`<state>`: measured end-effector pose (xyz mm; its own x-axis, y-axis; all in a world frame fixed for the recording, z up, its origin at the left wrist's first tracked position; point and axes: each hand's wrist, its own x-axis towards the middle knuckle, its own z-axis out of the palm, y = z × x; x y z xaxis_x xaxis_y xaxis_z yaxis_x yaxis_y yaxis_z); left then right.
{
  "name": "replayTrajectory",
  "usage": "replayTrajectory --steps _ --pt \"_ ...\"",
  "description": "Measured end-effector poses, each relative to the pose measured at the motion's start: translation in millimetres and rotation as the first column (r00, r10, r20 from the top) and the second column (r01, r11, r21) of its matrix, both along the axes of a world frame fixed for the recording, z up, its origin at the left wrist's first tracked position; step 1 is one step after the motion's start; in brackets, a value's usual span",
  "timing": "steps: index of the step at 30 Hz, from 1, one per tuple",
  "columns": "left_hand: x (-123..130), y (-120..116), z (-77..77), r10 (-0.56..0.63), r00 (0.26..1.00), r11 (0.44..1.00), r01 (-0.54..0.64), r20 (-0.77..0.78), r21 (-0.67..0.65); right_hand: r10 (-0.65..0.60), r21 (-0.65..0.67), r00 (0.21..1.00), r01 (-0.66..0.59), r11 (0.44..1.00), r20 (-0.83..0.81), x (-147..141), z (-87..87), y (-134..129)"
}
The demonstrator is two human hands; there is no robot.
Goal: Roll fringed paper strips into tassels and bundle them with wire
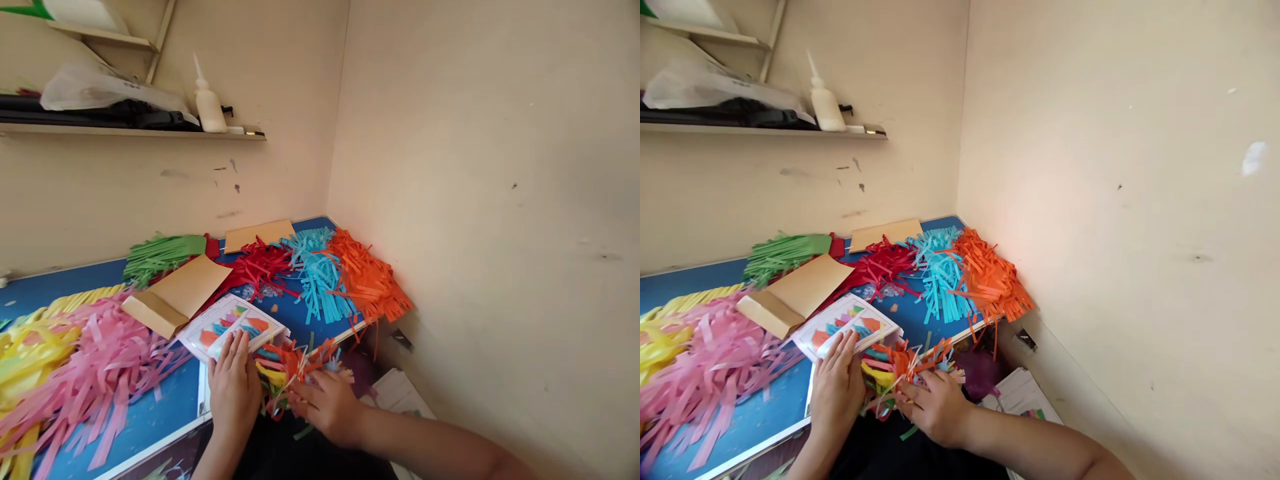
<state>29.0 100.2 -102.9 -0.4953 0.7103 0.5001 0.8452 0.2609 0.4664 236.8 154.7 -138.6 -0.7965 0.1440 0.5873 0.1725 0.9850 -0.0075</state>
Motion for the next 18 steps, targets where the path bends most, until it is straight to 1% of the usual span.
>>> replayTrajectory --steps 2,3,4,5,6,7,9,10,11,12,13,15,16,18 --pt "10 2 0.1 0.010 0.999 0.999 -0.012 -0.050 -0.039 0.025 0.019 0.999 -0.025 0.999 0.036 1 0.0 9" --pt "15 2 -1.1 0.012 0.996 0.999 -0.017 -0.091 -0.052 0.031 0.004 0.998 -0.031 1.000 0.059 -1 2.5 12" --pt "20 1 -2.9 0.010 0.990 0.998 -0.018 -0.141 -0.054 0.030 -0.041 0.996 -0.026 0.999 0.084 -3 6.6 15" --pt "24 0 -4.9 -0.001 0.981 0.998 -0.010 -0.195 -0.056 0.016 -0.118 0.995 -0.004 0.993 0.098 -6 12.0 17" --pt "26 -1 -7.1 -0.010 0.969 0.999 -0.002 -0.246 -0.052 -0.015 -0.221 0.996 0.033 0.975 0.085 -10 18.1 19" --pt "27 -2 -9.3 -0.020 0.958 0.999 0.005 -0.286 -0.051 -0.063 -0.337 0.997 0.075 0.938 0.046 -15 24.3 19" --pt "26 -4 -12.8 -0.034 0.944 0.998 0.016 -0.328 -0.058 -0.203 -0.543 0.976 0.130 0.830 -0.077 -24 33.6 15" --pt "24 -5 -14.1 -0.050 0.940 0.997 0.028 -0.339 -0.068 -0.259 -0.600 0.957 0.130 0.789 -0.133 -29 35.3 12" --pt "21 -6 -15.1 -0.066 0.935 0.996 0.041 -0.347 -0.078 -0.283 -0.616 0.943 0.119 0.778 -0.175 -34 34.6 8" --pt "18 -8 -16.0 -0.085 0.930 0.994 0.056 -0.357 -0.091 -0.266 -0.588 0.945 0.106 0.802 -0.192 -38 31.5 5" --pt "16 -9 -16.7 -0.109 0.922 0.991 0.075 -0.371 -0.107 -0.218 -0.522 0.959 0.094 0.848 -0.181 -43 26.6 2" --pt "15 -11 -18.0 -0.154 0.899 0.984 0.104 -0.411 -0.142 -0.096 -0.345 0.993 0.069 0.936 -0.063 -51 14.6 1" --pt "16 -12 -18.5 -0.171 0.885 0.981 0.111 -0.434 -0.160 -0.058 -0.271 0.998 0.058 0.961 0.006 -55 9.3 3" --pt "20 -13 -18.9 -0.196 0.854 0.975 0.120 -0.482 -0.185 -0.007 -0.197 0.995 0.026 0.980 0.100 -60 4.1 10"
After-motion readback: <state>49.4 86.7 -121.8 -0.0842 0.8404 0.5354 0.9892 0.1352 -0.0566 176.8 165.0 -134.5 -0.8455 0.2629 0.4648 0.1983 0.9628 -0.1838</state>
